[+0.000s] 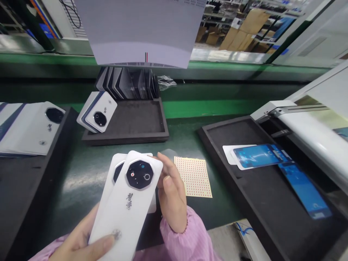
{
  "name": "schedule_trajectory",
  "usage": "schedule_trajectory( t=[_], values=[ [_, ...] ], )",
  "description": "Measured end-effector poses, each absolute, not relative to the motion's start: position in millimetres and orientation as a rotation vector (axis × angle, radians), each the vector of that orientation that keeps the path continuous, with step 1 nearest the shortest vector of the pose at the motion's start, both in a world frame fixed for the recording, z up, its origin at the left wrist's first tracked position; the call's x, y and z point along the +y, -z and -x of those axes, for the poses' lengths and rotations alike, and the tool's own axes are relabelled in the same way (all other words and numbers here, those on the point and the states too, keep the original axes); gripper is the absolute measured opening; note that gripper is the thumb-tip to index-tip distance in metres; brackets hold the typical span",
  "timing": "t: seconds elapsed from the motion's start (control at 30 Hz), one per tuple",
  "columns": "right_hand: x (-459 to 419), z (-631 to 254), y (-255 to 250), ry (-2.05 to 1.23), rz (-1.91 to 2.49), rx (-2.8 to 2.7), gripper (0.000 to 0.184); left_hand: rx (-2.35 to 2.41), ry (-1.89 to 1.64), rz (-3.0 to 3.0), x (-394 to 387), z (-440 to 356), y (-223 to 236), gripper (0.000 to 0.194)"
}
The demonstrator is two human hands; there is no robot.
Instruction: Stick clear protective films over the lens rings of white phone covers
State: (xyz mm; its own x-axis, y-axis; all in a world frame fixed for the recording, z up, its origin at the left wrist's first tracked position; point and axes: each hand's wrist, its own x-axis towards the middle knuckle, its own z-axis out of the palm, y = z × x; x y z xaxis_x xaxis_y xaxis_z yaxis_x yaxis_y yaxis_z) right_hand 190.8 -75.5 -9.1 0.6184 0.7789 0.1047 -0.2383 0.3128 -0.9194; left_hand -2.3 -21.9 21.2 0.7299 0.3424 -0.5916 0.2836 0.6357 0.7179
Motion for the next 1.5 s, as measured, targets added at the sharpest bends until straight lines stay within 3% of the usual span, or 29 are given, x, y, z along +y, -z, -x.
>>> schedule_trajectory(
  t=[0.97,1.5],
  values=[
    [-74,-191,4,-0.689,0.999,-0.657,0.036,0.687,-0.039,-0.892,-19,6,-12,0.075],
    [-78,-190,3,-0.753,0.908,-0.634,0.033,0.876,-0.100,-0.910,-31,-2,-17,0.062]
  ],
)
